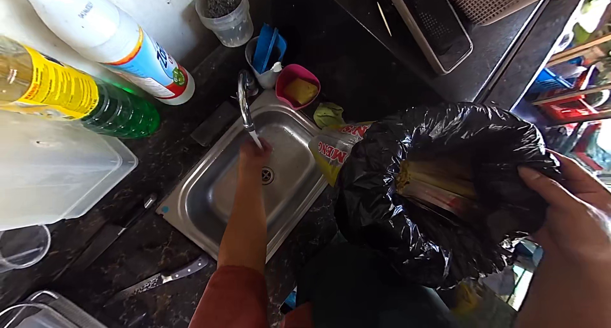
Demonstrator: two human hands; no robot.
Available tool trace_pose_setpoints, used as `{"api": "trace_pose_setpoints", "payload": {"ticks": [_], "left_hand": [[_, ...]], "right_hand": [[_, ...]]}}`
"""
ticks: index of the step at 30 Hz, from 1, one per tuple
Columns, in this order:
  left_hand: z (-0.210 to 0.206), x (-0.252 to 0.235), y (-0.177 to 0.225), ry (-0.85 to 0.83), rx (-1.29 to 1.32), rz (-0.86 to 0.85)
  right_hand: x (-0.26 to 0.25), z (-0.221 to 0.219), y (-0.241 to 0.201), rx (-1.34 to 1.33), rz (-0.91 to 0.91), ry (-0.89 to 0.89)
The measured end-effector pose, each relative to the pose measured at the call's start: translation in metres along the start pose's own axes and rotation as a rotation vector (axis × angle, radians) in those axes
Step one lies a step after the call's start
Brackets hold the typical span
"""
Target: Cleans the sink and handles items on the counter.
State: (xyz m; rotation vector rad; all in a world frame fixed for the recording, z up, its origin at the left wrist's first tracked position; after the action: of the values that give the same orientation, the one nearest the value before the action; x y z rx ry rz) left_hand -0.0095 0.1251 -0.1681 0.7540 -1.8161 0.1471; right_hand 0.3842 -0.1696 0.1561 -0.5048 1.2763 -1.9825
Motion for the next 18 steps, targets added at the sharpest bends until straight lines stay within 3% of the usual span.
{"api": "trace_pose_setpoints", "payload": {"ticks": [4,7,10,12,18], "left_hand": [[-0.004,-0.003,-0.013,0.03,0.238,0.015],[-0.016,-0.003,-0.006,0.045,0.167,-0.008],[-0.032,-0.004,0.011,-0.171,0.183,0.009],[-0.038,-0.002,0.017,-0.216,0.146,-0.009],[-0.025,0.016,0.016,-0.173,0.14,0.019]], "right_hand": [[0.002,-0.001,-0.001,-0.007,0.007,0.004],[0.005,0.0,-0.003,0.012,0.004,0.0],[0.008,0.0,-0.002,0.012,0.021,-0.008],[0.009,-0.002,-0.003,0.012,0.025,-0.003],[0.011,0.0,0.001,0.024,0.018,0.014]]}}
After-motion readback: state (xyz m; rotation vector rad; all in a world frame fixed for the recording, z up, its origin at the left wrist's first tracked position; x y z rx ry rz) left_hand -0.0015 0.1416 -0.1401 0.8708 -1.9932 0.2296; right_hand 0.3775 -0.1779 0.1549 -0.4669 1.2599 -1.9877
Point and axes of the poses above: each hand's wrist, its own x-axis away from the middle knuckle, its own z-axis out of the back of the hand, y = z × x, the point moved 2 cm from there along -x, towards the middle knuckle, and after that the axes turned 9 degrees about z, right-handed, at the moved point
